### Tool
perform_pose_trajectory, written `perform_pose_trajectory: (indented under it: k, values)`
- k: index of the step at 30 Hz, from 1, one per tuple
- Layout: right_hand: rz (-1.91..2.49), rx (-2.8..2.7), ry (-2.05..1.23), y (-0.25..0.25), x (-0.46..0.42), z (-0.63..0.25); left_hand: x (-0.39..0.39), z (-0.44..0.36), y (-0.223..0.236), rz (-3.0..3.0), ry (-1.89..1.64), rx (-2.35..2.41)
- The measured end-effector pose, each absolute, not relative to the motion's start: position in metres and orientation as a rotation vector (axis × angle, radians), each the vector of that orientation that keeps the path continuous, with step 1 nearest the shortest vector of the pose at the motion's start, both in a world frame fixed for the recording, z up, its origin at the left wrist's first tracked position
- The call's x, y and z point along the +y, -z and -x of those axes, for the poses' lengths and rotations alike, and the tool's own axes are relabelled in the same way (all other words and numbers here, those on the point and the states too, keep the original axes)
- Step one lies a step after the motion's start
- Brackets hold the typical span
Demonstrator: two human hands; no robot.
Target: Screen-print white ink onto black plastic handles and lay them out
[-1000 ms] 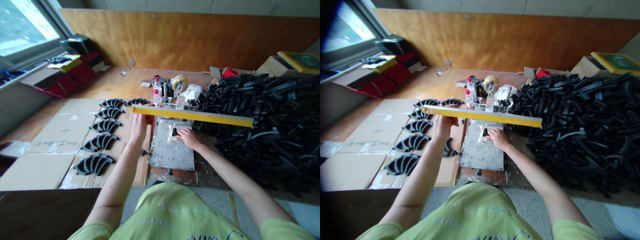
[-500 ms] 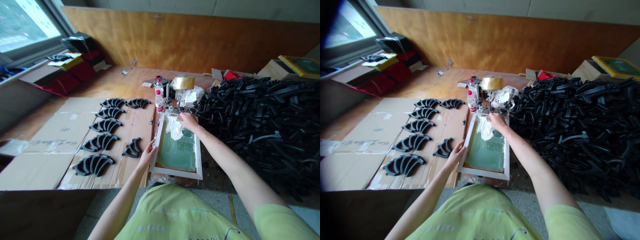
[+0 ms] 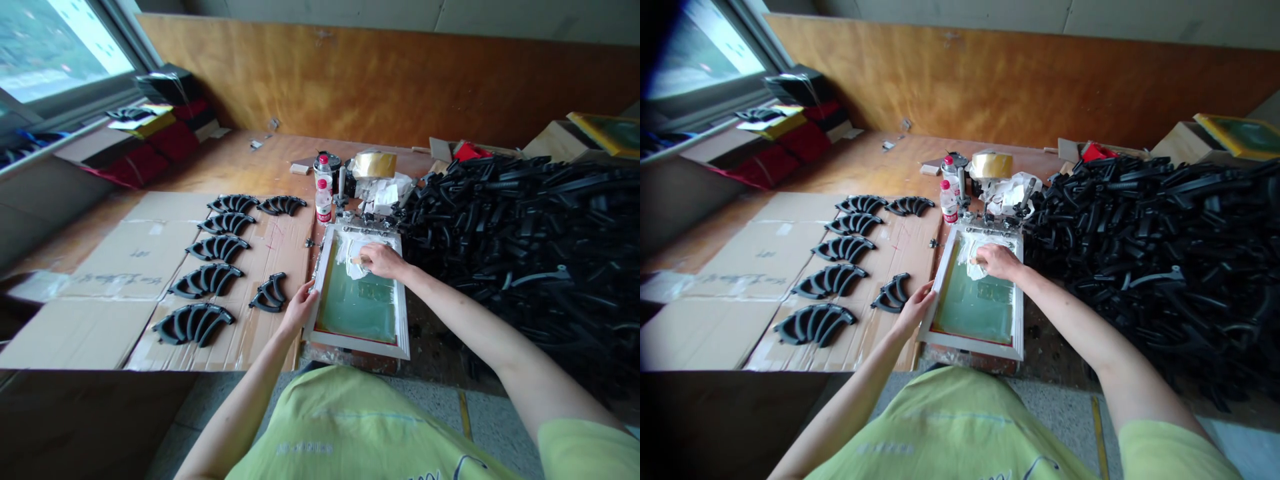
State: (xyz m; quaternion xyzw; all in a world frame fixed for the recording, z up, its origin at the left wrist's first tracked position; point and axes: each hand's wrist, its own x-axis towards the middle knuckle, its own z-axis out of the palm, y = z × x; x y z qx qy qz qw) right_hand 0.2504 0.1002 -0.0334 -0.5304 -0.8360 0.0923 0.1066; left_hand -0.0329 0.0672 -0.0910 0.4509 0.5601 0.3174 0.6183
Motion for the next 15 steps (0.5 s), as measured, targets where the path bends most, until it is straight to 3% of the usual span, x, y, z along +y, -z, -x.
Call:
perform_pose_trajectory:
  k: [6,10,15]
  values:
    - [1.418,-2.423,-0.244,0.058,0.068,-0.250,0.068,0.036,0.095,-1.076,-0.712,1.243]
    - [1.536,-2.276,-0.308,0.040,0.094,-0.253,0.069,0.039,0.088,-1.097,-0.689,1.252]
    - [1.869,-1.927,-0.184,0.011,0.154,-0.273,0.075,0.041,0.044,-1.085,-0.665,1.149]
